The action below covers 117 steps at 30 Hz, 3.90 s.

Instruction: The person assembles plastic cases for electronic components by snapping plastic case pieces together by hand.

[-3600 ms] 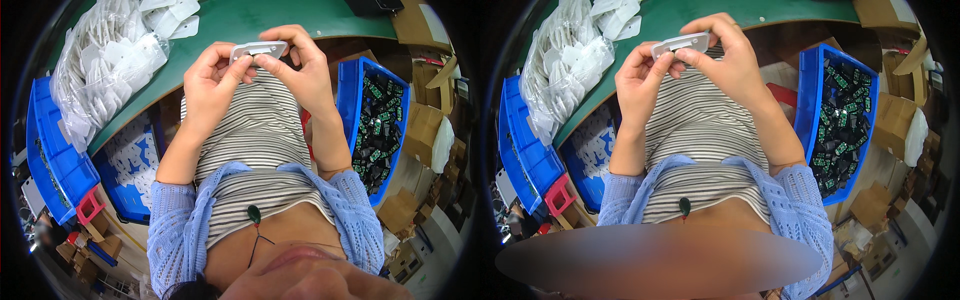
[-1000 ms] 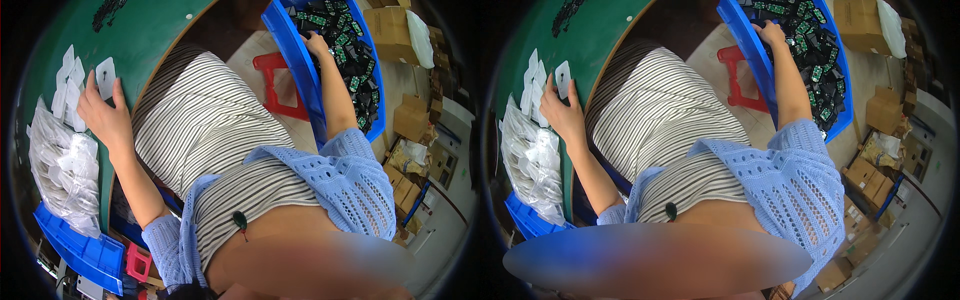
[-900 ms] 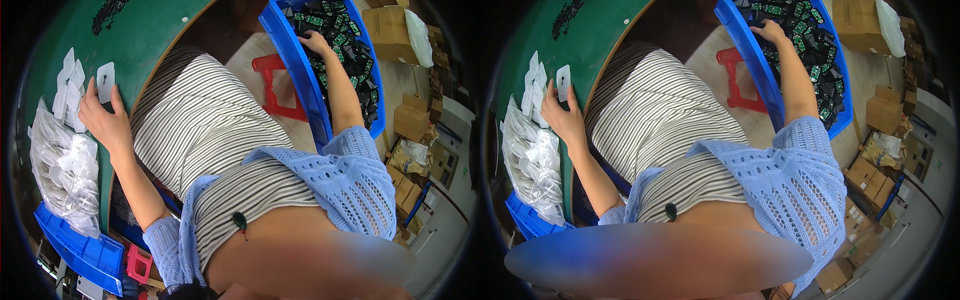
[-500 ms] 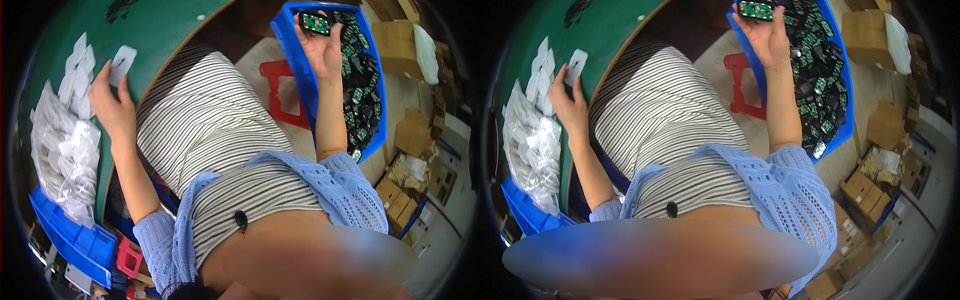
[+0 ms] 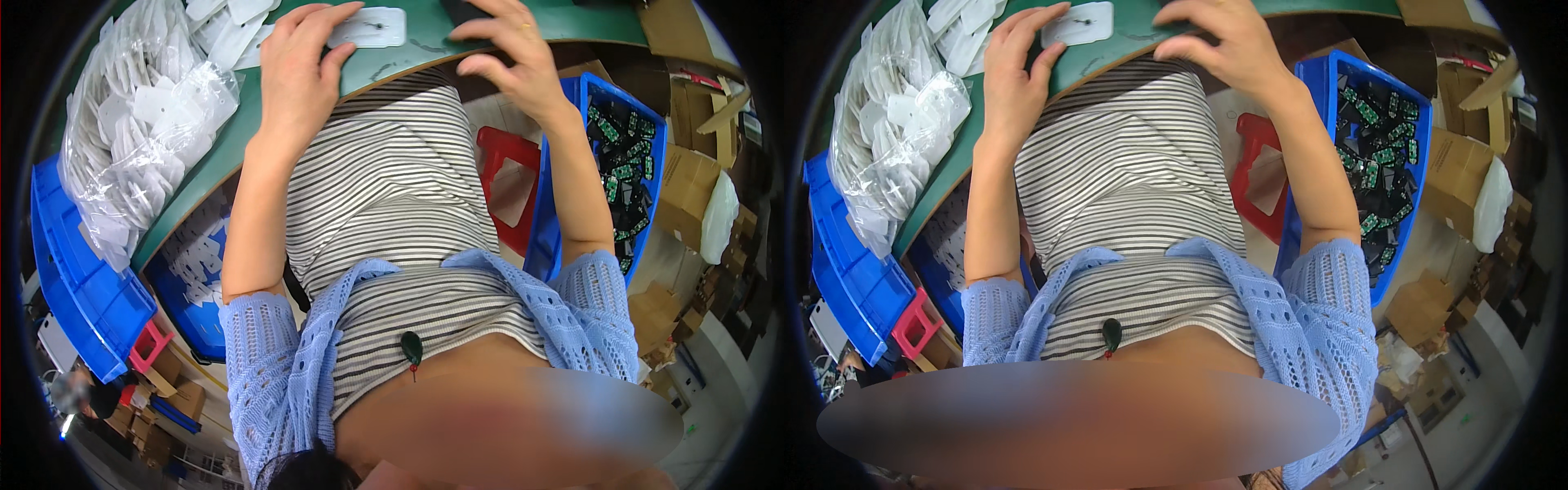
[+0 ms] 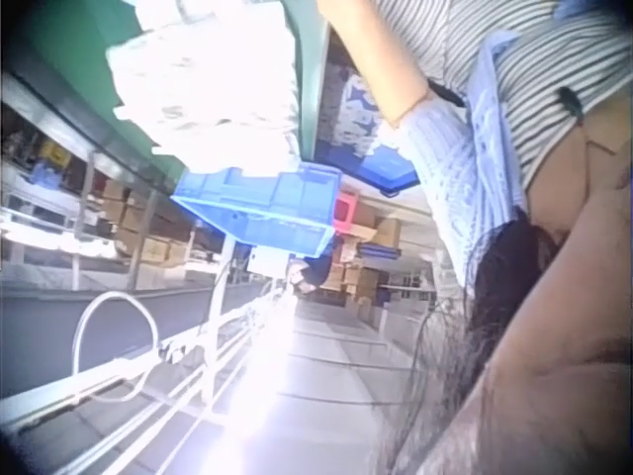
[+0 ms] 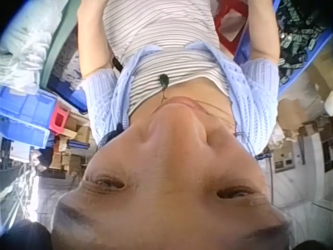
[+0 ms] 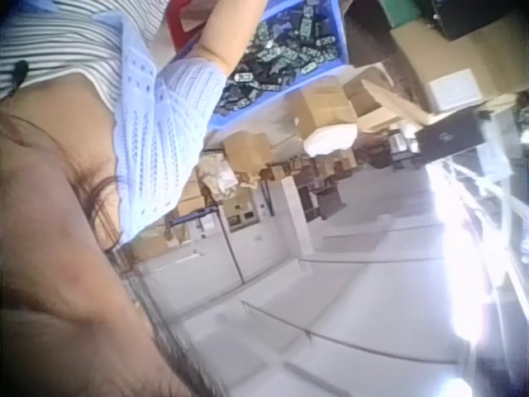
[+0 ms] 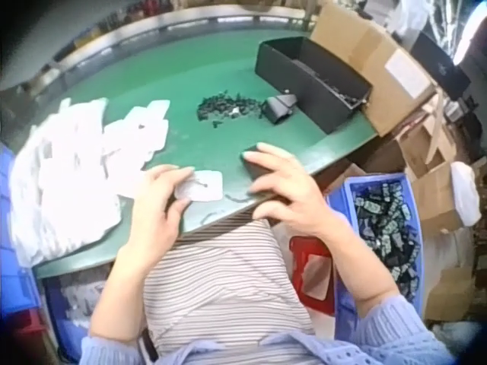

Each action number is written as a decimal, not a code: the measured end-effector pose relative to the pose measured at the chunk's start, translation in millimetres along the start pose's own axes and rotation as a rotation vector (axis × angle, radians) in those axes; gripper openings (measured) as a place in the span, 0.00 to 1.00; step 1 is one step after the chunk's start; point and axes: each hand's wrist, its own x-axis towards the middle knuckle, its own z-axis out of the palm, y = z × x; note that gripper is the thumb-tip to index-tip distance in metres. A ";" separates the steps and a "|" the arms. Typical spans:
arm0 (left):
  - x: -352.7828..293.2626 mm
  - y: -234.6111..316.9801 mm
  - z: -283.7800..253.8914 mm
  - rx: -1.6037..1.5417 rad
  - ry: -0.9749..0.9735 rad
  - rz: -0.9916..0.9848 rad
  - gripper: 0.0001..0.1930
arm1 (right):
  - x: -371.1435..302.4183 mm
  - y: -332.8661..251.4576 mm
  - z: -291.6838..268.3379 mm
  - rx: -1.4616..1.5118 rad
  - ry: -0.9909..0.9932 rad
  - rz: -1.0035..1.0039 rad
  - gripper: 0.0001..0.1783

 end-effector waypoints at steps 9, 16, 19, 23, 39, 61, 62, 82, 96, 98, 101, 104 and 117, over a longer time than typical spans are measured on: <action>4.5 -2.4 4.5 -0.085 -0.073 0.076 0.22 | 22.2 -30.6 -1.1 -0.161 0.245 0.378 0.15; 1.4 0.8 -11.3 -0.207 -0.095 -0.038 0.23 | 34.4 -25.2 41.0 0.230 0.254 0.064 0.16; -0.5 -5.8 -11.8 -0.169 -0.141 -0.021 0.21 | 36.8 -26.0 43.2 0.413 0.372 -0.108 0.16; 1.3 -4.6 -9.6 -0.121 -0.166 0.009 0.20 | 29.1 -19.2 47.0 0.123 0.202 0.017 0.17; 3.6 -37.8 43.9 -0.417 0.451 0.431 0.21 | 45.3 -14.0 23.0 0.723 -0.045 0.752 0.18; 190.0 -108.0 -5.5 -0.285 -0.092 -0.469 0.15 | 35.6 14.8 64.1 0.400 0.539 0.482 0.19; 213.3 -139.5 -5.6 -0.419 -0.012 -0.627 0.14 | 37.6 7.7 64.2 0.330 0.500 0.451 0.18; 193.2 -87.1 -27.7 0.588 -0.592 -0.113 0.22 | 26.7 10.2 52.3 -0.039 0.540 0.314 0.11; 207.8 -221.5 -56.9 0.518 -0.672 -0.429 0.23 | -209.5 43.6 -28.9 -0.216 1.087 0.870 0.08; 199.3 -220.7 -68.9 0.533 -0.618 -0.444 0.24 | -204.6 40.7 -34.5 -0.186 1.095 0.815 0.08; 187.2 -193.9 -73.1 0.248 -0.499 -0.286 0.24 | -137.6 15.3 -29.2 -0.113 0.960 0.697 0.09; 163.6 -142.5 -71.1 -0.048 -0.314 -0.311 0.19 | -59.9 -8.2 -23.4 -0.115 0.742 0.561 0.06; -16.0 7.1 -23.9 -0.784 -0.040 -0.512 0.08 | 71.8 50.9 52.3 -0.172 0.390 0.174 0.08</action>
